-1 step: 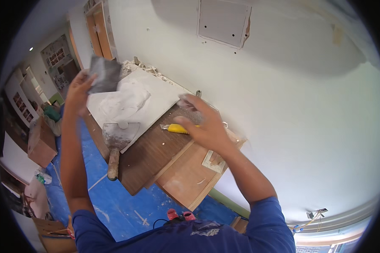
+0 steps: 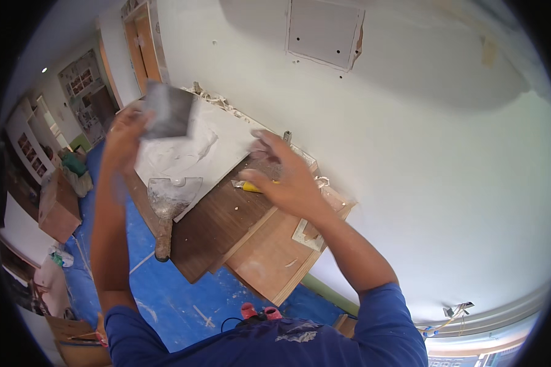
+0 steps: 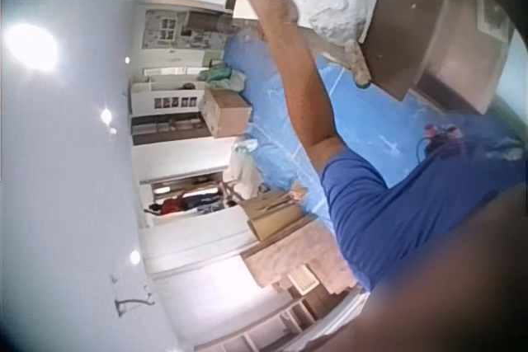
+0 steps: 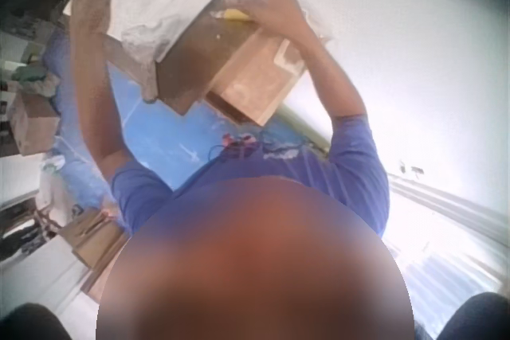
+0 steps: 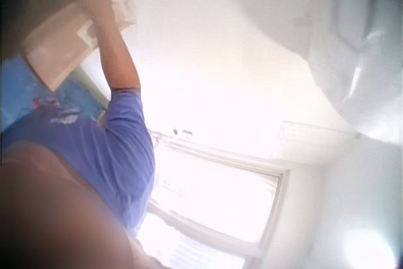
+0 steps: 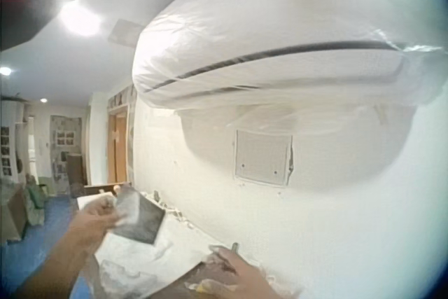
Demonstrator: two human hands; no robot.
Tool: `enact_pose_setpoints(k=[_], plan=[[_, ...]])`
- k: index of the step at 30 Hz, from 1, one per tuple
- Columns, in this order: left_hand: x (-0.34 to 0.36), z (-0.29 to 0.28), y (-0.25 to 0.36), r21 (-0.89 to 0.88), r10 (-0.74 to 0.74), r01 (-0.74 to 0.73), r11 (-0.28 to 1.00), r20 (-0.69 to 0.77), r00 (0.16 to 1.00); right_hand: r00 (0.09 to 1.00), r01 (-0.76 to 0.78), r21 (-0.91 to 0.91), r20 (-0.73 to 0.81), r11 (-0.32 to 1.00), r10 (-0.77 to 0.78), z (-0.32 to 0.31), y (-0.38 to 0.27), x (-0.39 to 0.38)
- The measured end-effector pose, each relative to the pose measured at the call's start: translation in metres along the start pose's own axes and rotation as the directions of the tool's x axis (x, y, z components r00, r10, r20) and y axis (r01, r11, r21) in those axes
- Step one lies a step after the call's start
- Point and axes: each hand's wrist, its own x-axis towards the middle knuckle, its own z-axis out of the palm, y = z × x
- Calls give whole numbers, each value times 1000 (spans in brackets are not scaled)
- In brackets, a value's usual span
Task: The person uses a utility knife to trim a plastic sheet around a ceiling fixture, then applies plaster with a trowel and smooths it with a putty knife. The person repeatedly scoops plaster and spreads it over the ceiling area.
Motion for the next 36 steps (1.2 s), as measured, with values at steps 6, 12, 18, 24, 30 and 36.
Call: enact_pose_setpoints(k=[6, 12, 18, 24, 30, 36], plan=[[-48, 96, 0, 159, -177, 150, 976, 170, 969, 981, -43, 303, -167, 952, 98, 32, -6, 38], [-118, 8, 26, 406, 243, -153, 901, -180, 953, 889, -130, -889, -300, 438, -346, -123, 14, 85], [-199, -101, -7, 273, 248, -95, 957, -606, 755, 841, -39, -962, -177, 270, -511, -111, 44, 152], [-286, -175, -17, 356, 290, -16, 934, -733, 615, 891, 26, -906, -170, 423, -420, -103, 23, 141], [-295, -181, -21, 327, 261, -4, 945, -747, 611, 962, -41, -967, -106, 250, -252, -88, 7, 185], [-322, -195, -19, 325, 273, -11, 946, -774, 571, 991, 16, -972, -15, 233, -130, -112, -10, 189]])
